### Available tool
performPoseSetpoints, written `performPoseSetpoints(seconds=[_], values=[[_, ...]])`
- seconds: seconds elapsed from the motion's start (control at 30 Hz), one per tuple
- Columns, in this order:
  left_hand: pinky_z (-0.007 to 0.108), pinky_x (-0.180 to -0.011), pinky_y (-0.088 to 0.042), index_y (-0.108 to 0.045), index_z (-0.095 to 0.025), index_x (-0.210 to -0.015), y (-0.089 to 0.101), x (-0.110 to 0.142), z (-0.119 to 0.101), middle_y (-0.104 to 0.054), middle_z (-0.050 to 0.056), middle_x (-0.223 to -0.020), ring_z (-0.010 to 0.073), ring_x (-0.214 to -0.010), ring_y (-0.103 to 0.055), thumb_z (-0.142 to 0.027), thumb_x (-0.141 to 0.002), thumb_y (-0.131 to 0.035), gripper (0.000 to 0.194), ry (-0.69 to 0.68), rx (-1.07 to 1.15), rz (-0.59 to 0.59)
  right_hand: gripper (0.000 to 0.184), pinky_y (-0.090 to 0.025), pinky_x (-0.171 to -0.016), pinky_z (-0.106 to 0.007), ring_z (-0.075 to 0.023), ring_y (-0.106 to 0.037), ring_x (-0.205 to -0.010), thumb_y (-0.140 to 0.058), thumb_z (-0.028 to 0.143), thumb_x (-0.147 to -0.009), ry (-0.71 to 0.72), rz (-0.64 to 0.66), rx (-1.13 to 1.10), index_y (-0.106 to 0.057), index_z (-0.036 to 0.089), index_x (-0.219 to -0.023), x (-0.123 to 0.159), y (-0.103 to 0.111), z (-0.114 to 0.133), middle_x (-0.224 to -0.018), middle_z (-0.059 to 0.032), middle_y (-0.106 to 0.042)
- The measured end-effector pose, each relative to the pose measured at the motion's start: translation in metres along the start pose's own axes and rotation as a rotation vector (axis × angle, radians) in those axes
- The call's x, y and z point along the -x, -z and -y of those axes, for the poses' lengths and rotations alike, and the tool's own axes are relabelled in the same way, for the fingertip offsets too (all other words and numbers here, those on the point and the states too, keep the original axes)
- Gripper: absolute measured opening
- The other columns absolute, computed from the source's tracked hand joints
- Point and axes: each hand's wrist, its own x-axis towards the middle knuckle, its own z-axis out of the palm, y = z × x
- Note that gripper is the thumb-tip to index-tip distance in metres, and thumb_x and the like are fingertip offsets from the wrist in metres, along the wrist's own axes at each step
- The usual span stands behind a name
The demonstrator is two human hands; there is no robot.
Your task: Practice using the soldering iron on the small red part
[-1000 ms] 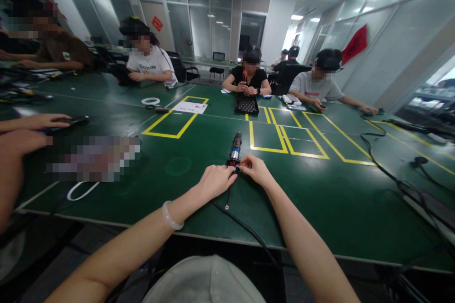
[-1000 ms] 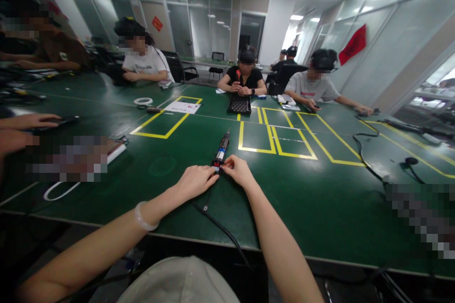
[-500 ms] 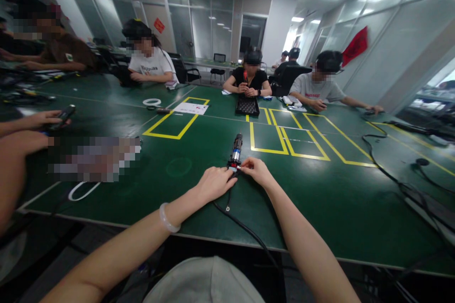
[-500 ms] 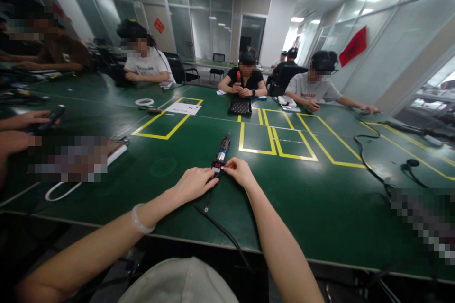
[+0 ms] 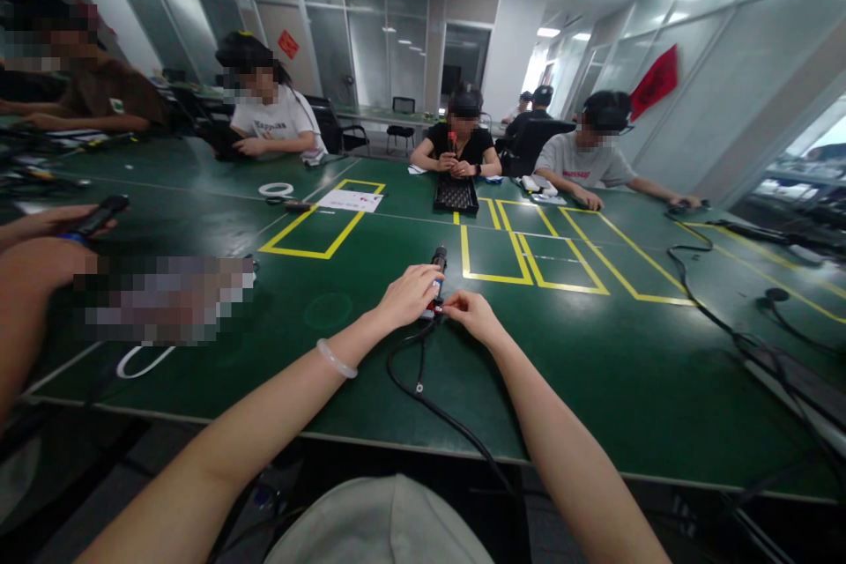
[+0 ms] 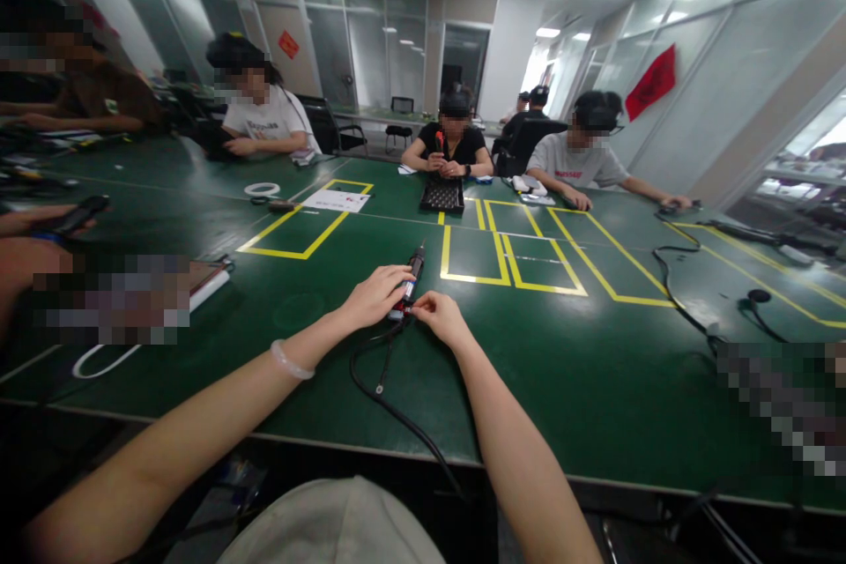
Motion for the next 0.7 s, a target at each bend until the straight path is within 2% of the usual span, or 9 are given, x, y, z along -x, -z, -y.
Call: performPoseSetpoints(seconds=[0.13, 0.2, 0.27, 0.33, 0.43, 0.53, 0.7], values=[[0.038, -0.113, -0.028, -0.064, -0.021, -0.109, -0.017, -0.011, -0.001, -0.05, 0.006, -0.14, 0.0209, -0.136, -0.035, -0.039, -0.095, -0.034, 0.038, -0.082, 0.013, 0.195, 0.012, -0.044, -0.065, -0.027, -0.0152, -0.057, -0.063, -0.053, 0.018, -0.076, 0.034, -0.021, 0.06, -0.065, 0.017, -0.073, -0.001, 0.002, -0.001, -0.066, -0.0005, -0.065], [0.039, -0.113, -0.027, -0.066, -0.021, -0.102, -0.022, -0.013, -0.004, -0.058, 0.006, -0.132, 0.0216, -0.138, -0.033, -0.039, -0.095, -0.035, 0.036, -0.083, 0.008, 0.295, 0.016, -0.045, -0.066, -0.027, -0.0155, -0.059, -0.064, -0.05, 0.013, -0.073, 0.02, -0.021, 0.062, -0.066, 0.017, -0.073, -0.002, 0.003, -0.003, -0.066, -0.0003, -0.065], [0.039, -0.111, -0.031, -0.065, -0.022, -0.099, -0.022, -0.013, -0.007, -0.064, 0.005, -0.121, 0.0224, -0.139, -0.032, -0.037, -0.093, -0.04, 0.031, -0.076, -0.009, 0.345, 0.019, -0.046, -0.066, -0.027, -0.0155, -0.06, -0.064, -0.048, 0.011, -0.072, 0.001, -0.03, 0.048, -0.067, 0.018, -0.075, -0.004, 0.004, -0.006, -0.067, -0.0006, -0.066], [0.04, -0.106, -0.039, -0.064, -0.022, -0.097, -0.021, -0.011, -0.009, -0.065, 0.005, -0.117, 0.0237, -0.14, -0.031, -0.038, -0.091, -0.042, 0.027, -0.054, -0.032, 0.348, 0.02, -0.047, -0.066, -0.027, -0.0151, -0.06, -0.063, -0.048, 0.011, -0.072, -0.008, -0.059, 0.037, -0.066, 0.017, -0.075, -0.005, 0.004, -0.009, -0.068, -0.0009, -0.067], [0.038, -0.097, -0.047, -0.062, -0.022, -0.094, -0.021, -0.007, -0.011, -0.063, 0.006, -0.119, 0.0239, -0.139, -0.032, -0.037, -0.092, -0.038, 0.029, -0.028, -0.056, 0.287, 0.018, -0.048, -0.066, -0.026, -0.0145, -0.06, -0.064, -0.048, 0.013, -0.073, -0.005, -0.082, 0.028, -0.065, 0.017, -0.076, -0.005, 0.004, -0.01, -0.071, -0.0015, -0.068], [0.036, -0.099, -0.046, -0.062, -0.022, -0.091, -0.021, 0.0, -0.007, -0.064, 0.005, -0.116, 0.022, -0.138, -0.033, -0.034, -0.092, -0.036, 0.028, -0.051, -0.069, 0.218, 0.016, -0.048, -0.067, -0.026, -0.0145, -0.061, -0.066, -0.049, 0.017, -0.077, 0.005, -0.065, 0.024, -0.065, 0.017, -0.079, -0.004, 0.004, -0.008, -0.073, -0.002, -0.069], [0.038, -0.1, -0.045, -0.06, -0.023, -0.087, -0.009, 0.018, 0.01, -0.065, 0.004, -0.113, 0.0221, -0.136, -0.036, -0.032, -0.09, -0.037, 0.025, -0.046, -0.091, 0.197, 0.015, -0.049, -0.068, -0.027, -0.0156, -0.063, -0.067, -0.051, 0.021, -0.08, -0.005, -0.066, 0.032, -0.065, 0.017, -0.082, -0.002, 0.003, -0.007, -0.074, -0.003, -0.07]])
